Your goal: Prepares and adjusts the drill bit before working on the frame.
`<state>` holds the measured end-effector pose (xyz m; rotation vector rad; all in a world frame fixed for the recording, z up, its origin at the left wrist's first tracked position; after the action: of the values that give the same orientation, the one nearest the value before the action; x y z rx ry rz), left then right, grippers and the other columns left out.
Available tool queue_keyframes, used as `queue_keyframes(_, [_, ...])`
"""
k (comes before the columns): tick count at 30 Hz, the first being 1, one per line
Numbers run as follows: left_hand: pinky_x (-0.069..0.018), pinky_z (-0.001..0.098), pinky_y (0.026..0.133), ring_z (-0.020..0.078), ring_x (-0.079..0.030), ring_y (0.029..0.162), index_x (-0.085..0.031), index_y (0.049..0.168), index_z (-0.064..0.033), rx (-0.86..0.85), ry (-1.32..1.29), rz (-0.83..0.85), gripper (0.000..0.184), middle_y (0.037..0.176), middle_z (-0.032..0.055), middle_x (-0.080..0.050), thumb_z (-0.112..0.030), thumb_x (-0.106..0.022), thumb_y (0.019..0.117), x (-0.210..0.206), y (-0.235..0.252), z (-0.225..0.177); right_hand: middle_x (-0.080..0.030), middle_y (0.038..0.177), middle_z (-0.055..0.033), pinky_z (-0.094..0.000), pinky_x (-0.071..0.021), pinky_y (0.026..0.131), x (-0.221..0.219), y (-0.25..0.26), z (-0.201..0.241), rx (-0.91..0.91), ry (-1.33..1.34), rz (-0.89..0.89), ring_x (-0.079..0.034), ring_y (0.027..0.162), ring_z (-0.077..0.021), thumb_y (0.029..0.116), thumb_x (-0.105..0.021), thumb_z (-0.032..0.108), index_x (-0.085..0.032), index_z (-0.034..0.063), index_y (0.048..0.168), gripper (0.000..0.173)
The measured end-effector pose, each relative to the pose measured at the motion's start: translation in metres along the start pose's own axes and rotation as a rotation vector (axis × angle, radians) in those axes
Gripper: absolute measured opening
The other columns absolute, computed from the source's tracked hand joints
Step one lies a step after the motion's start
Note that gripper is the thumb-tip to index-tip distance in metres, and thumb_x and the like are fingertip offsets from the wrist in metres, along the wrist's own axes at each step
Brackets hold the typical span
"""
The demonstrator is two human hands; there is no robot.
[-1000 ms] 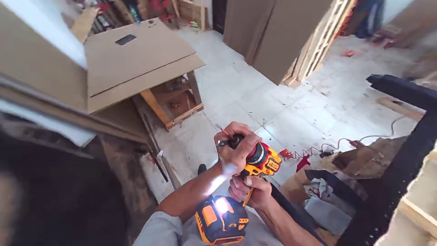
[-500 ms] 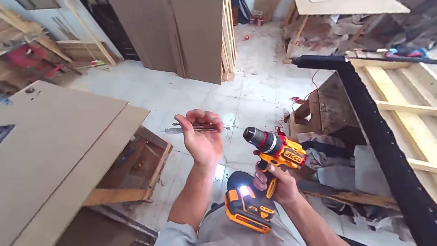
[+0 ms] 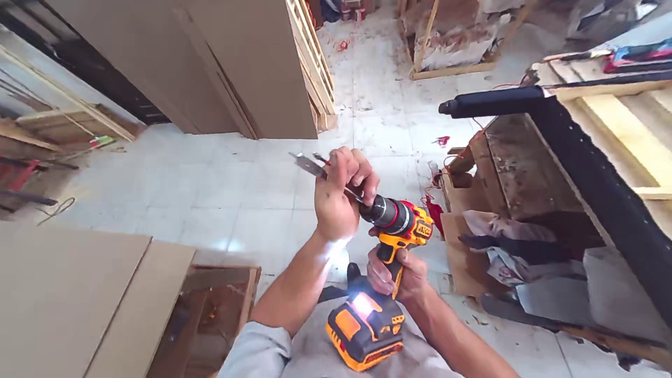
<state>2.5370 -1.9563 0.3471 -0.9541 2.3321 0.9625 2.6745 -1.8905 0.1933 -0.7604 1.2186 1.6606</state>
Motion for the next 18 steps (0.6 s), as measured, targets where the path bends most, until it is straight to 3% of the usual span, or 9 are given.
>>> queue_keyframes(2, [-0.0539, 0.0268, 0.081, 0.0073, -0.061, 0.083, -0.061, 0.085, -0.0239, -0.046, 0.114, 0.166, 0.042, 0.082, -0.0084, -0.059, -0.065, -0.058, 0.0933, 0.014, 0.039, 0.009, -0.072, 0.079, -0.0044, -0.0303, -0.0581, 0.063, 0.010, 0.031, 0.016, 0.030, 0.045, 0.033, -0.069, 0.065, -0.0142, 0.0993, -0.063, 0.039, -0.054, 0.0148, 0.146, 0.053])
queue_keyframes(4, [-0.0482, 0.0356, 0.100, 0.0113, -0.059, 0.105, -0.060, 0.096, -0.0265, -0.060, 0.233, 0.315, 0.056, 0.098, -0.0080, -0.060, -0.081, -0.057, 0.0828, 0.026, 0.077, 0.022, -0.071, 0.076, -0.0041, -0.0304, -0.0586, 0.061, 0.023, 0.060, 0.029, 0.067, 0.086, 0.068, -0.069, 0.062, -0.0144, 0.0988, -0.063, 0.040, -0.053, 0.0143, 0.147, 0.056])
queue_keyframes(6, [-0.0482, 0.0353, 0.100, 0.0106, -0.057, 0.108, -0.052, 0.099, -0.0245, -0.070, 0.418, 0.420, 0.065, 0.102, -0.0069, -0.057, -0.087, -0.049, 0.0816, 0.036, 0.111, 0.043, -0.071, 0.076, -0.0033, -0.0298, -0.0581, 0.061, 0.038, 0.088, 0.042, 0.097, 0.117, 0.107, -0.068, 0.062, -0.0138, 0.0981, -0.063, 0.039, -0.053, 0.0142, 0.147, 0.056])
queue_keyframes(8, [-0.0498, 0.0330, 0.094, 0.0105, -0.057, 0.103, -0.048, 0.099, -0.0162, -0.091, 0.628, 0.505, 0.071, 0.099, -0.0015, -0.056, -0.086, -0.051, 0.0832, 0.046, 0.145, 0.062, -0.071, 0.076, -0.0004, -0.0261, -0.0561, 0.060, 0.051, 0.117, 0.057, 0.122, 0.106, 0.103, -0.067, 0.061, -0.0101, 0.0970, -0.064, 0.040, -0.058, 0.0150, 0.143, 0.052])
queue_keyframes(10, [-0.0519, 0.0340, 0.085, 0.0125, -0.059, 0.096, -0.051, 0.102, -0.0078, -0.098, 0.833, 0.588, 0.084, 0.096, 0.0040, -0.059, -0.088, -0.053, 0.0796, 0.057, 0.182, 0.072, -0.068, 0.068, 0.0044, -0.0181, -0.0514, 0.051, 0.056, 0.147, 0.073, 0.176, 0.069, -0.011, -0.064, 0.055, -0.0042, 0.0891, -0.072, 0.044, -0.069, 0.0193, 0.126, 0.045])
queue_keyframes(12, [-0.0531, 0.0361, 0.083, 0.0139, -0.062, 0.094, -0.053, 0.106, -0.0047, -0.081, 0.821, 0.682, 0.086, 0.096, 0.0052, -0.062, -0.087, -0.058, 0.0783, 0.071, 0.223, 0.082, -0.067, 0.065, 0.0044, -0.0170, -0.0503, 0.048, 0.076, 0.179, 0.088, 0.252, 0.070, -0.030, -0.063, 0.051, -0.0039, 0.0865, -0.075, 0.043, -0.067, 0.0189, 0.130, 0.051])
queue_keyframes(14, [-0.0547, 0.0330, 0.089, 0.0105, -0.062, 0.099, -0.051, 0.103, -0.0130, -0.007, 0.509, 0.707, 0.069, 0.096, -0.0017, -0.059, -0.075, -0.070, 0.0794, 0.084, 0.265, 0.099, -0.067, 0.068, 0.0004, -0.0236, -0.0528, 0.050, 0.112, 0.210, 0.101, 0.336, 0.095, 0.072, -0.063, 0.052, -0.0097, 0.0937, -0.068, 0.037, -0.058, 0.0143, 0.141, 0.054])
queue_keyframes(16, [-0.0565, 0.0373, 0.096, 0.0107, -0.064, 0.101, -0.051, 0.099, -0.0222, 0.066, 0.216, 0.702, 0.043, 0.096, -0.0073, -0.060, -0.054, -0.077, 0.0862, 0.088, 0.306, 0.113, -0.067, 0.070, -0.0012, -0.0267, -0.0536, 0.050, 0.140, 0.242, 0.114, 0.404, 0.088, 0.110, -0.063, 0.052, -0.0125, 0.0967, -0.064, 0.034, -0.053, 0.0132, 0.145, 0.053])
queue_keyframes(18, [-0.0574, 0.0402, 0.094, 0.0130, -0.064, 0.096, -0.051, 0.099, -0.0185, 0.122, 0.200, 0.749, 0.021, 0.094, -0.0036, -0.059, -0.036, -0.063, 0.0999, 0.088, 0.344, 0.122, -0.068, 0.072, -0.0020, -0.0270, -0.0543, 0.051, 0.158, 0.272, 0.126, 0.458, 0.049, 0.082, -0.064, 0.054, -0.0128, 0.0972, -0.063, 0.033, -0.053, 0.0133, 0.145, 0.053])
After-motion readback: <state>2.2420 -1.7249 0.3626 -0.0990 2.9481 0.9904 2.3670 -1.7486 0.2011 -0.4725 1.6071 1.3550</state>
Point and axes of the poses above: each hand's wrist, its own y-axis towards the middle knuckle, its own x-axis out of the back of the hand, z = x × y, the point moved 1 cm from there along y, towards the middle knuckle
